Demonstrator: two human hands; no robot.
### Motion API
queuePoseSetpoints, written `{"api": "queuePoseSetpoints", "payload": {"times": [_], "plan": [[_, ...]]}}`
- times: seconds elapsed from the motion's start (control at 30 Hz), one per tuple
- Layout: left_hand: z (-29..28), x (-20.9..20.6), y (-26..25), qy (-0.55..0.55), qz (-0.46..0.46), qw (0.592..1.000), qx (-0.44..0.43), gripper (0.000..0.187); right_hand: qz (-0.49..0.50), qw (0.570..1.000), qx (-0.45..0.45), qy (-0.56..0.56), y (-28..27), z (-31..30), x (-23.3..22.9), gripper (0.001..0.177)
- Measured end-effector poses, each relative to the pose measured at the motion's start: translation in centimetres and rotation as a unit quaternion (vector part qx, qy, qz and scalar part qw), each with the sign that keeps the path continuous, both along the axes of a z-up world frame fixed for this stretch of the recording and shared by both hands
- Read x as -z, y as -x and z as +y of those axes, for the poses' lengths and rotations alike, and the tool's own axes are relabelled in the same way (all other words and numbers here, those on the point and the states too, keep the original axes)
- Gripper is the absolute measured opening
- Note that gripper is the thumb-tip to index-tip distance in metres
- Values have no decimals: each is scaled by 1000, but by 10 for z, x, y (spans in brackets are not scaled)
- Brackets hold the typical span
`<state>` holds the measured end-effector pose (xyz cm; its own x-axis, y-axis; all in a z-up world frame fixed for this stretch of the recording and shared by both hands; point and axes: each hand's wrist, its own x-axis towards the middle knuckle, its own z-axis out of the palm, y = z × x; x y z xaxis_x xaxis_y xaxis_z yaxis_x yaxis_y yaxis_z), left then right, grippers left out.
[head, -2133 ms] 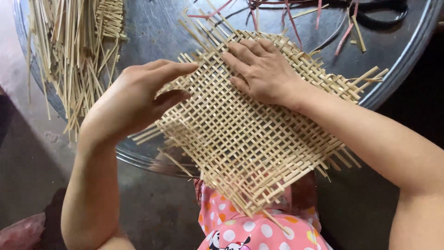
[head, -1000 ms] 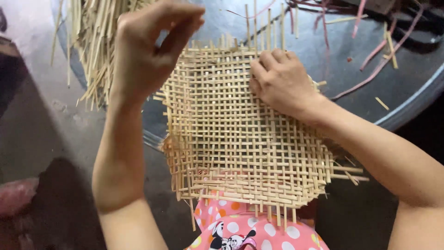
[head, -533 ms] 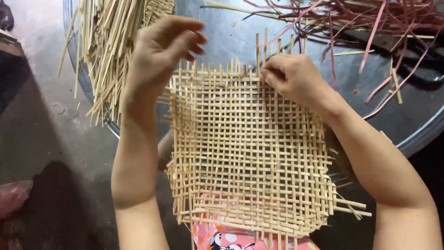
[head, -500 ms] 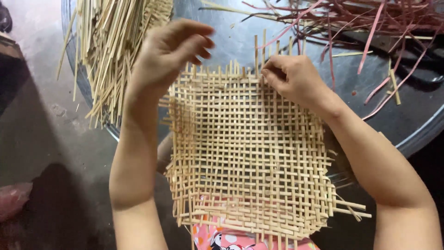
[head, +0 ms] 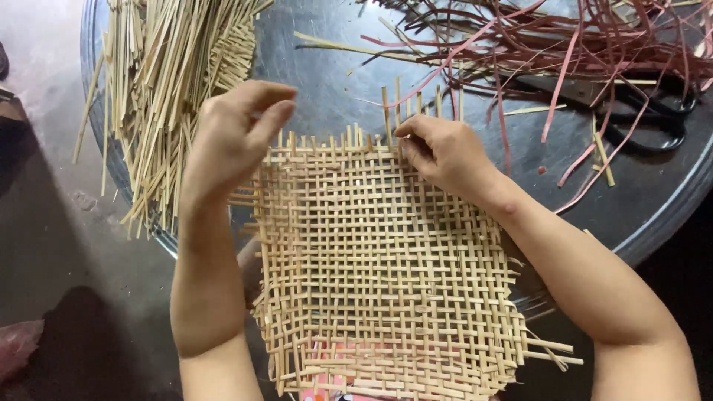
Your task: Weaving thin bamboo strips together to create a square patterned mat on a metal table.
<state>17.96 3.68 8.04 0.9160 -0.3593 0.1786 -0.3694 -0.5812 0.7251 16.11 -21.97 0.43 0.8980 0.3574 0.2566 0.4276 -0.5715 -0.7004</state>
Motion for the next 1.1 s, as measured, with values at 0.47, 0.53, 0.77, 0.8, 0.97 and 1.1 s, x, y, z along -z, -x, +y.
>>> {"api": "queuePoseSetpoints", "payload": {"times": [0.47,0.53,0.77,0.8,0.97,1.1], "plan": [[33,20,4,-77,86,993,-32,11,-70,994,-35,78,9,5,-4,9],[36,23,2,-41,100,994,-19,10,-88,992,-39,85,9,5,-2,9],[38,29,-1,-14,112,993,-18,11,-101,990,-35,87,11,6,-1,10],[38,27,0,-6,119,993,-22,10,-104,990,-34,89,10,6,1,10],[39,30,-2,20,134,990,-36,11,-102,990,-35,86,10,7,1,8],[40,33,-8,-21,150,986,-64,15,-116,987,-24,106,10,7,4,9]]}}
